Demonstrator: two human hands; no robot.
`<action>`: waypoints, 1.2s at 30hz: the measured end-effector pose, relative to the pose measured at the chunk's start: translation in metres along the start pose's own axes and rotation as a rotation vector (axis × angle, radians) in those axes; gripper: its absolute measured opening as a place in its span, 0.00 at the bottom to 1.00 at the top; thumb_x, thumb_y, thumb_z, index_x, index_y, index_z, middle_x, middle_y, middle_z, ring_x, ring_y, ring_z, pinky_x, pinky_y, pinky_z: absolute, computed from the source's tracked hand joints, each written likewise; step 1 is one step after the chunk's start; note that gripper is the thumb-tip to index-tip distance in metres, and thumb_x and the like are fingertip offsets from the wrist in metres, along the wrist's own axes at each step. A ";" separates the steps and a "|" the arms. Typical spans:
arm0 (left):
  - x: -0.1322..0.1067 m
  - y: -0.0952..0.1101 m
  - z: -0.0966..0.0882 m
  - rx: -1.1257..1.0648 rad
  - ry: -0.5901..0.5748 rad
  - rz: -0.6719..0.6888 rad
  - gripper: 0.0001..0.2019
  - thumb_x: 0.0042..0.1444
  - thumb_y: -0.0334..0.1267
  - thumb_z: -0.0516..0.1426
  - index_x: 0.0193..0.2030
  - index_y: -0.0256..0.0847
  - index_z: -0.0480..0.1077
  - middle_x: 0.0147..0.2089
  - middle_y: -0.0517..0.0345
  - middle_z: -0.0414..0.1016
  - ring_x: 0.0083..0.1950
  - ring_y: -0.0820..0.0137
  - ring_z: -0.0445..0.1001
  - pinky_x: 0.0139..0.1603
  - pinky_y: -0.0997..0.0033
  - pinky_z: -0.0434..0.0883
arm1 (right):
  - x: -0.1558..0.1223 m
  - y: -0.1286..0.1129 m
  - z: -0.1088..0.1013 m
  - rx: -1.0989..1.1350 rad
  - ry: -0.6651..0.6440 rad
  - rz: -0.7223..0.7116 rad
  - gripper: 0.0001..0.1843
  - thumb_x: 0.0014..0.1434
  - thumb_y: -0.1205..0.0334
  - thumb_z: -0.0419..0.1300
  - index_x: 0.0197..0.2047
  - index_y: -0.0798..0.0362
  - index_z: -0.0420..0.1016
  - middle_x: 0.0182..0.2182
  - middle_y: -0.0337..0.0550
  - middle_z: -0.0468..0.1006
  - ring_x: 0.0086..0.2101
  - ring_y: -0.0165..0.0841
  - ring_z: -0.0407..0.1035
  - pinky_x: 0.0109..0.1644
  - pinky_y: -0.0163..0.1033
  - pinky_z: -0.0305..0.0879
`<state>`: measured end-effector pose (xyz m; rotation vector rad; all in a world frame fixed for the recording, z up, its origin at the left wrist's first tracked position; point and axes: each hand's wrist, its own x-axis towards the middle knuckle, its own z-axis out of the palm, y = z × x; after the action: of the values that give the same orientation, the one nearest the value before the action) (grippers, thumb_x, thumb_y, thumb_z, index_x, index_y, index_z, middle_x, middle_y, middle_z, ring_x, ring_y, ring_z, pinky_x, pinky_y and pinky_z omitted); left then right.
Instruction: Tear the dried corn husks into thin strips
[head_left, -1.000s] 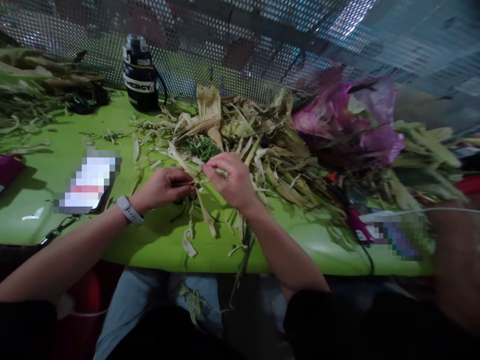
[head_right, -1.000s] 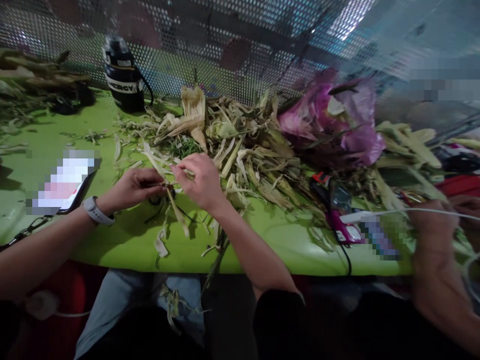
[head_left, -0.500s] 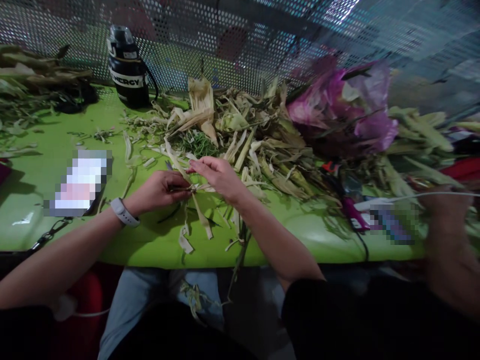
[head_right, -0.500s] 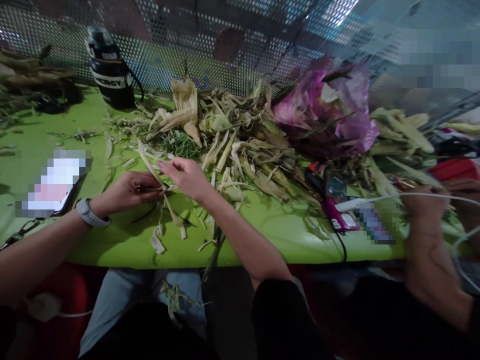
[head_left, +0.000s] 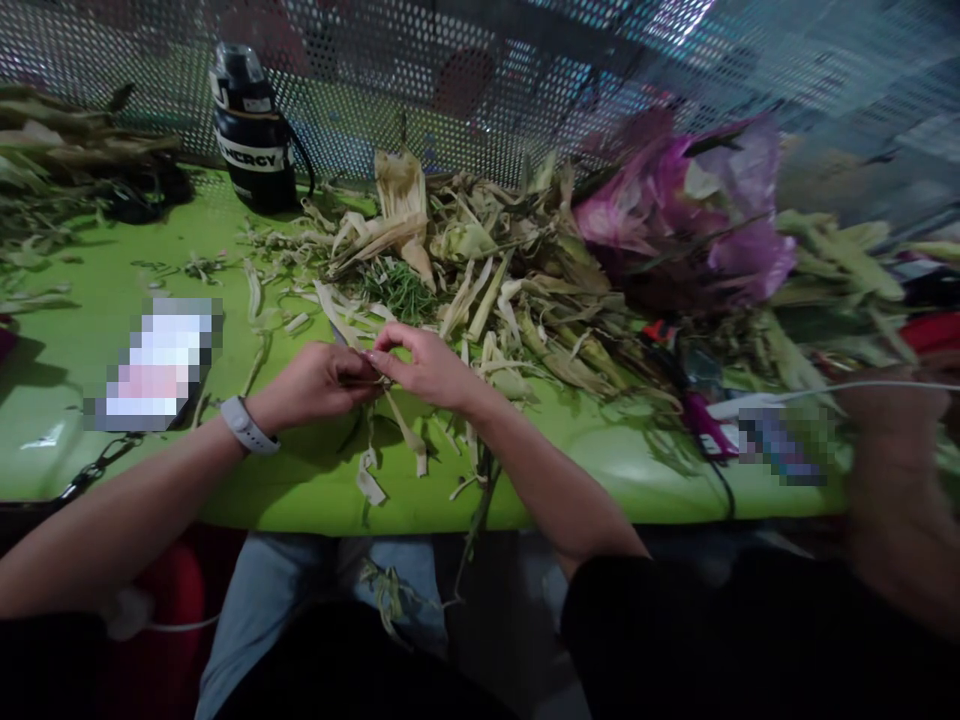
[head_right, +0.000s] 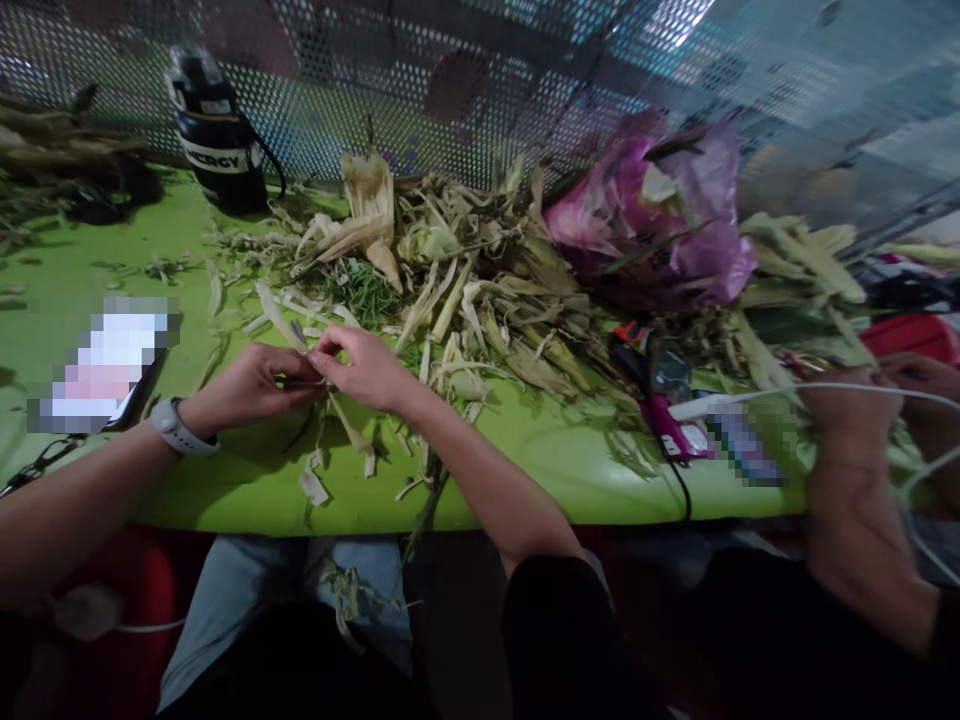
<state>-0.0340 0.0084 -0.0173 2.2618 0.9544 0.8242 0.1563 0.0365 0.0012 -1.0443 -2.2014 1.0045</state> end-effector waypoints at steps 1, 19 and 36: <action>0.000 0.001 0.000 0.000 0.006 0.016 0.09 0.57 0.35 0.59 0.28 0.34 0.75 0.27 0.55 0.77 0.27 0.73 0.73 0.30 0.76 0.66 | 0.000 0.001 0.000 -0.006 0.006 -0.001 0.10 0.62 0.56 0.57 0.34 0.54 0.69 0.33 0.41 0.74 0.35 0.32 0.67 0.42 0.39 0.61; 0.004 0.004 -0.005 -0.241 0.028 0.098 0.11 0.56 0.41 0.64 0.27 0.38 0.75 0.27 0.56 0.76 0.29 0.72 0.72 0.32 0.74 0.68 | 0.005 0.006 0.010 0.089 0.125 0.052 0.10 0.60 0.56 0.56 0.30 0.52 0.65 0.28 0.38 0.71 0.31 0.31 0.62 0.38 0.39 0.59; 0.005 0.002 -0.009 -0.844 0.147 -0.249 0.15 0.55 0.37 0.65 0.40 0.40 0.62 0.30 0.62 0.71 0.29 0.75 0.73 0.30 0.75 0.73 | -0.005 0.000 -0.018 0.231 0.074 -0.024 0.15 0.54 0.59 0.62 0.46 0.50 0.68 0.29 0.34 0.67 0.29 0.28 0.63 0.34 0.36 0.61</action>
<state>-0.0369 0.0136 -0.0082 1.3495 0.7311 1.0381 0.1715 0.0399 0.0118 -0.9318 -1.9794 1.1578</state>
